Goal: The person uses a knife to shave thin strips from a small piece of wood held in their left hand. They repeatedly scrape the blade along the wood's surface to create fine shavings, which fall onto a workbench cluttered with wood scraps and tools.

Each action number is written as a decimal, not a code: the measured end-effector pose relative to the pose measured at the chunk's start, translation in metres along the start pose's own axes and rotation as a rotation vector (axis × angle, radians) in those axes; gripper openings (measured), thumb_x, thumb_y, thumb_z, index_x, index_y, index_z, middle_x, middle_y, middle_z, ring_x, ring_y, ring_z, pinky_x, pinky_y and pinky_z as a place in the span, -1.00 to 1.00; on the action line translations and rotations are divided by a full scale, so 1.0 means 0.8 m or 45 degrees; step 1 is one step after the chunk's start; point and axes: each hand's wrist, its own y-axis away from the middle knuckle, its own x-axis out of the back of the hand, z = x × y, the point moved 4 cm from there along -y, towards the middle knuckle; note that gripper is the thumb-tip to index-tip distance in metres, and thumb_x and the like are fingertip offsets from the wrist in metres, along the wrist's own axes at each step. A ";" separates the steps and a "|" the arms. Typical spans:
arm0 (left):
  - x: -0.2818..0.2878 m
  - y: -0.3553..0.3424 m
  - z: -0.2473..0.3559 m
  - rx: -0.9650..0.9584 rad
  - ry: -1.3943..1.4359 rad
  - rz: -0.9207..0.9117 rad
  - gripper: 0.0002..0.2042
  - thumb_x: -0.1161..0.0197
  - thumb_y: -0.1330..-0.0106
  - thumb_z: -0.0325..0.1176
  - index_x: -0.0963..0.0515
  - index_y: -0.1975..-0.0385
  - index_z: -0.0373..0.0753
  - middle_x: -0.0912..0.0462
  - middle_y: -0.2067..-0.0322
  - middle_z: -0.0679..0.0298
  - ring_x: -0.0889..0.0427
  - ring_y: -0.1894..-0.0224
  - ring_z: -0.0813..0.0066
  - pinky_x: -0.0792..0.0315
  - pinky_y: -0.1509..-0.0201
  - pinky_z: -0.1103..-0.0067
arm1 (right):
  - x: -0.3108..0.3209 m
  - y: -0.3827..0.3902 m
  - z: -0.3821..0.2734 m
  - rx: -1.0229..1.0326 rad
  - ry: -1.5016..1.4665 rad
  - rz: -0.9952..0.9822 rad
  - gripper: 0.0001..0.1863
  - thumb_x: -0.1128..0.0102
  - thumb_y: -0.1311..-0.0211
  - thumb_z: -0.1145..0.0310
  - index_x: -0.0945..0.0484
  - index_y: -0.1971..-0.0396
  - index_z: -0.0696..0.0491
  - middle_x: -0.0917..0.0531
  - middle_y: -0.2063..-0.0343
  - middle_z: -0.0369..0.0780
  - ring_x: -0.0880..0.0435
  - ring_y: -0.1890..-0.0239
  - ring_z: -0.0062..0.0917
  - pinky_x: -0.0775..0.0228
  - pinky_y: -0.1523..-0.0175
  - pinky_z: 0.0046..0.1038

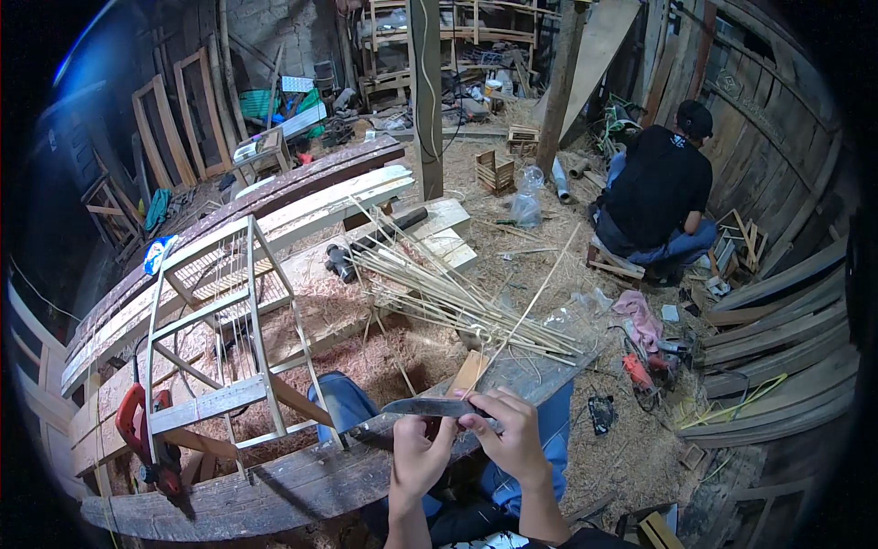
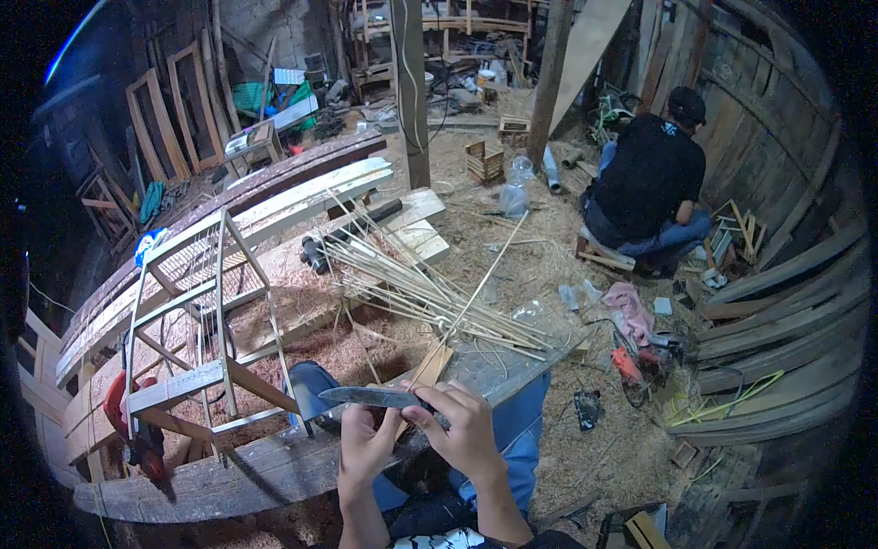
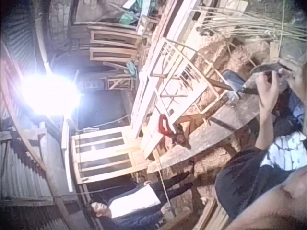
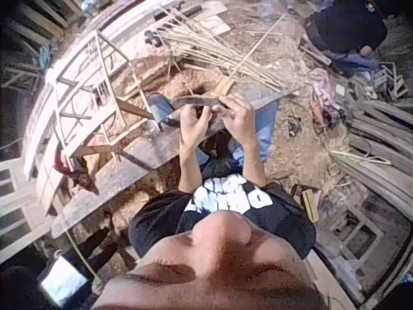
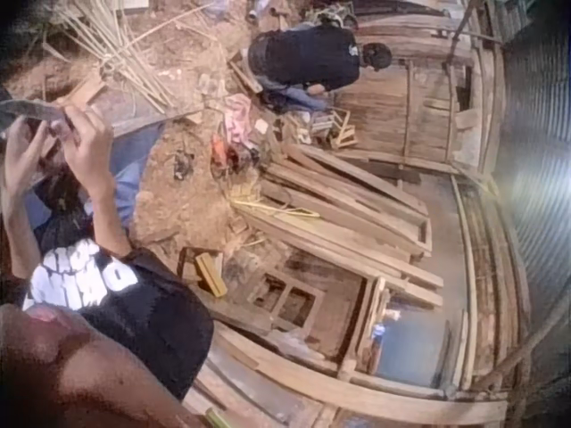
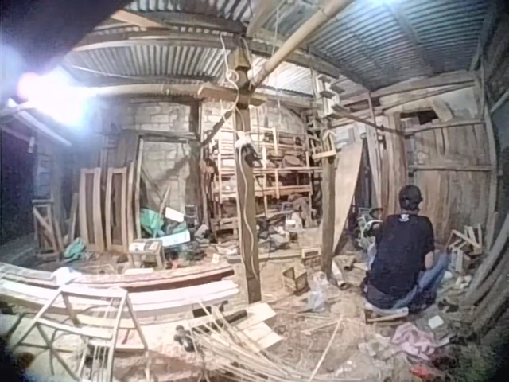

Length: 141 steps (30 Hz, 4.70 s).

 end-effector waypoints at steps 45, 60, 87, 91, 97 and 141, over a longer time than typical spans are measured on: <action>0.028 -0.004 0.006 0.131 0.205 0.002 -0.83 -0.11 -0.45 -0.45 -0.50 0.09 -0.41 -0.54 0.43 0.40 -0.40 0.42 0.77 -0.28 0.36 0.75 | 0.062 0.004 0.057 -0.225 0.204 0.360 -0.60 -0.29 -0.22 0.01 -0.69 0.22 0.07 -0.64 0.48 -0.23 -0.56 0.41 -0.39 -0.36 0.22 -0.39; 0.016 -0.001 0.021 0.041 0.176 0.103 -0.84 -0.12 -0.45 -0.47 -0.51 0.06 -0.39 -0.56 0.37 0.39 -0.44 0.35 0.77 -0.32 0.29 0.76 | 0.066 0.011 0.060 -0.144 0.262 0.202 -0.65 -0.39 -0.09 0.09 -0.71 0.24 0.03 -0.64 0.51 -0.23 -0.51 0.47 -0.37 -0.34 0.29 -0.38; -0.020 0.001 0.018 0.046 -0.187 -0.357 -0.75 -0.14 -0.42 -0.49 -0.48 -0.01 -0.48 -0.65 0.40 0.24 -0.59 0.35 0.65 -0.47 0.22 0.66 | 0.040 0.008 0.032 -0.014 0.208 0.228 -0.60 -0.41 -0.07 0.11 -0.68 0.26 0.16 -0.66 0.47 -0.18 -0.58 0.40 -0.32 -0.39 0.24 -0.35; -0.018 0.006 0.017 -0.130 -0.129 -0.219 -0.85 -0.19 -0.37 -0.53 -0.56 0.13 -0.43 -0.64 0.44 0.23 -0.52 0.43 0.74 -0.40 0.37 0.70 | 0.037 0.005 0.029 0.045 0.169 0.237 -0.64 -0.42 -0.05 0.15 -0.70 0.24 0.09 -0.67 0.47 -0.22 -0.58 0.42 -0.33 -0.38 0.27 -0.35; -0.015 0.009 0.015 0.105 -0.154 -0.207 -0.90 -0.17 -0.38 -0.53 -0.62 0.28 -0.40 -0.68 0.46 0.21 -0.56 0.46 0.69 -0.42 0.38 0.65 | 0.031 0.006 0.027 0.027 0.124 0.124 -0.66 -0.41 -0.07 0.16 -0.70 0.24 0.09 -0.67 0.49 -0.21 -0.58 0.45 -0.34 -0.39 0.30 -0.37; 0.012 -0.005 0.010 0.139 0.168 0.051 -0.82 -0.06 -0.49 -0.42 -0.47 0.05 -0.38 -0.49 0.44 0.42 -0.35 0.46 0.78 -0.25 0.41 0.76 | 0.019 0.016 0.078 -0.553 0.005 0.316 -0.65 -0.27 -0.29 0.10 -0.68 0.19 0.10 -0.73 0.35 -0.15 -0.73 0.30 -0.42 -0.51 0.24 -0.45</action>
